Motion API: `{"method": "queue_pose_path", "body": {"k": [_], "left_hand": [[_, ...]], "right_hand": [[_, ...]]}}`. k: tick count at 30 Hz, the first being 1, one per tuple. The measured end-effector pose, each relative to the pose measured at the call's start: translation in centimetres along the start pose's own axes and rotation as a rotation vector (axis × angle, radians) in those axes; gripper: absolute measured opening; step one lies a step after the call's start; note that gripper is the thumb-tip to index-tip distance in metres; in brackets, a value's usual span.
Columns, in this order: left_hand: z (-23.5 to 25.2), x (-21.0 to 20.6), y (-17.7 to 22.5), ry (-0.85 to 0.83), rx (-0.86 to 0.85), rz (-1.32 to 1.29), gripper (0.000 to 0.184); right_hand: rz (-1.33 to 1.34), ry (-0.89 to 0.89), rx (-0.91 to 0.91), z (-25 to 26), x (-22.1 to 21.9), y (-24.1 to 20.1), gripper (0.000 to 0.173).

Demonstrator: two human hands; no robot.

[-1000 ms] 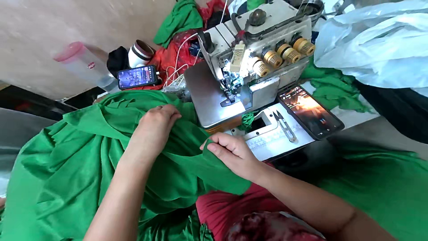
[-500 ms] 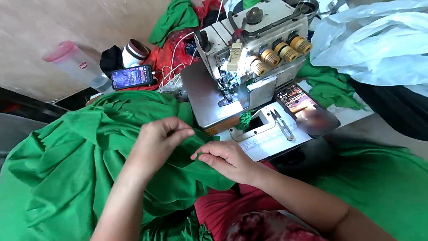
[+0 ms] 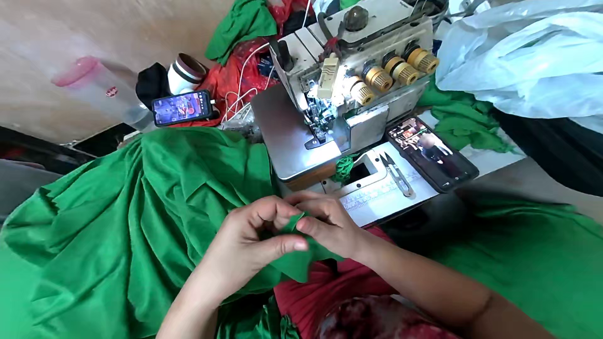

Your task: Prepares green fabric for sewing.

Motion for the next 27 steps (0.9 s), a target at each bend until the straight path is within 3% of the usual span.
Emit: {"method": "queue_pose_path", "body": {"k": [2, 8, 13, 20, 23, 27], "left_hand": [[-0.2, 0.2, 0.3, 0.056, -0.006, 0.092, 0.013], [-1.3, 2.8, 0.8, 0.191, 0.029, 0.293, 0.016], [-2.1, 3.6, 0.9, 0.272, 0.021, 0.321, 0.012], [-1.7, 3.3, -1.3, 0.249, 0.091, 0.329, 0.016], [-1.5, 3.4, -1.1, 0.241, 0.099, 0.275, 0.013], [-1.3, 3.5, 0.0, 0.298, 0.274, 0.275, 0.006]], "right_hand": [[0.036, -0.024, 0.032, 0.0, -0.1, -0.2, 0.061], [-0.030, -0.107, -0.009, -0.9, -0.1, -0.2, 0.031], [-0.079, -0.226, -0.099, -2.8, 0.1, 0.6, 0.035], [0.003, -0.179, -0.109, -2.8, 1.5, -1.3, 0.023], [-0.054, -0.158, -0.123, -3.3, 1.9, -0.4, 0.027], [-0.138, -0.125, -0.175, -4.5, 2.0, 1.1, 0.027]]}}
Point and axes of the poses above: each hand's wrist, its own z-axis towards the middle knuckle, its own x-axis out of the back of the hand, y = z × x, the point moved 6 cm from there along z, towards the middle knuckle, and after that the axes turned 14 degrees about -y, right-handed, at the moved point
